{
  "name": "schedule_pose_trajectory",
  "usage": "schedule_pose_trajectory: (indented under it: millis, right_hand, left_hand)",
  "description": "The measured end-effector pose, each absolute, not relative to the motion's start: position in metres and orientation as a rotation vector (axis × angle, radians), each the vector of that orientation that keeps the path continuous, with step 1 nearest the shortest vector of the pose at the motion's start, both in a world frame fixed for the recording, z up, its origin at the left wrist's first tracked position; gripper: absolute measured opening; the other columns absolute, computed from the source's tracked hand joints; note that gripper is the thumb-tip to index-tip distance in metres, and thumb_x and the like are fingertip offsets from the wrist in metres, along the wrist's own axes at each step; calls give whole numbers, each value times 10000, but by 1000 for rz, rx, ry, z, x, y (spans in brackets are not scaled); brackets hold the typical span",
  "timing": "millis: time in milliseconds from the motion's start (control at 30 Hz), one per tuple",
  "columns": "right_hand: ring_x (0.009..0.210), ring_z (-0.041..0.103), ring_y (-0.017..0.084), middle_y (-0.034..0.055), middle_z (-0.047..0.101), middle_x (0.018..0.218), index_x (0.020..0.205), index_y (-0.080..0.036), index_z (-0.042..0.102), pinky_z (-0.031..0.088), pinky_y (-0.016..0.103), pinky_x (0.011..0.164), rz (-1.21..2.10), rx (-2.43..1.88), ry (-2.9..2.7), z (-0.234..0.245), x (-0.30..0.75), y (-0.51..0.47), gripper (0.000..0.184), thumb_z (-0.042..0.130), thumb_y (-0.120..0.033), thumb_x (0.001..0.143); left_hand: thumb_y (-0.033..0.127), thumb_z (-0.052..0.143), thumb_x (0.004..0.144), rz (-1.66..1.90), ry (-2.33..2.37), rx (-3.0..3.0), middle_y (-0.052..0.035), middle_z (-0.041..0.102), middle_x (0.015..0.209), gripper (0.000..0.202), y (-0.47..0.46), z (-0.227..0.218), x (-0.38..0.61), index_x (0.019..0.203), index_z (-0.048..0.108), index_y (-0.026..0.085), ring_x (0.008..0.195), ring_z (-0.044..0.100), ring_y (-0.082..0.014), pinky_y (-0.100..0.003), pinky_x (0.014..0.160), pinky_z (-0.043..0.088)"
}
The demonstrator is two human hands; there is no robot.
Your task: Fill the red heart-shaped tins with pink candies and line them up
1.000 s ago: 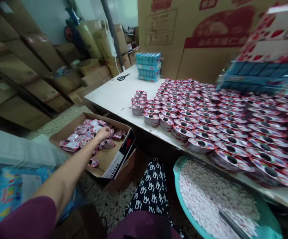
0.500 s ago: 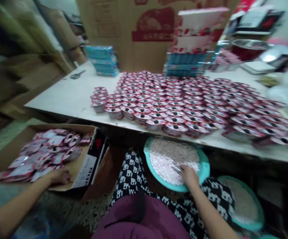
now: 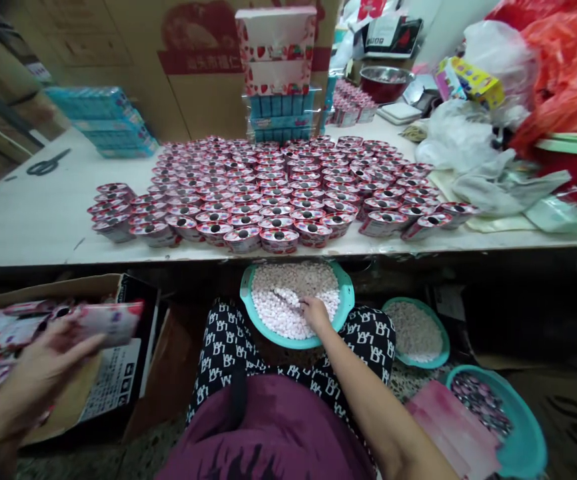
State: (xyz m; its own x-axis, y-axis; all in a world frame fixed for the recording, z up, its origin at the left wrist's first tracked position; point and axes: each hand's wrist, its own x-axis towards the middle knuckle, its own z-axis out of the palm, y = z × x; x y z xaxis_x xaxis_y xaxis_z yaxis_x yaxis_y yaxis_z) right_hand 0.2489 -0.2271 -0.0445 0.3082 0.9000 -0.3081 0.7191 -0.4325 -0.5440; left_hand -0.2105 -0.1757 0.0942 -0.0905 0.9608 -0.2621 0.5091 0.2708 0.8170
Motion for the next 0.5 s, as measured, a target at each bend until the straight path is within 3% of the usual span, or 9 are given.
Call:
schedule_pose_trajectory:
  millis: [100,233,333,500]
  right_hand:
    - [773,599,155,33,685,832,935,-160,662,447,260,718,844,-2239,-1429,-30,264,-232,304,435,-197,737]
    - [794,598,162,50,686,857,940,-149,665,441,264,742,833,-2181,-1431,4,285,-238,290,475,-219,732]
    - [842,593,169,46,682,904,914,-180,677,430,263,767,765,-2136,-1519,38,298,-241,266,485,-243,741]
    - [873,588,168,12,677,942,915,-248,678,423,252,755,632,-2245,-1688,81,303,-235,253,475,-271,765]
  left_hand:
    - [350,724,523,734,1430,1402,-25,641,884,483,-171,84,-104,950,529,234,786,608,-201,-348,760,477]
    - [326,675,600,718,1233,1679,-45,636,910,398,-160,49,0,964,576,198,809,576,-193,-326,770,444]
    - [271,641,630,659,1217,1982,-45,624,923,335,-153,31,42,956,604,205,838,541,-197,-332,805,407]
    - [152,602,617,570,1177,2155,-51,589,925,406,-151,20,73,1020,580,202,885,506,-199,-308,807,386]
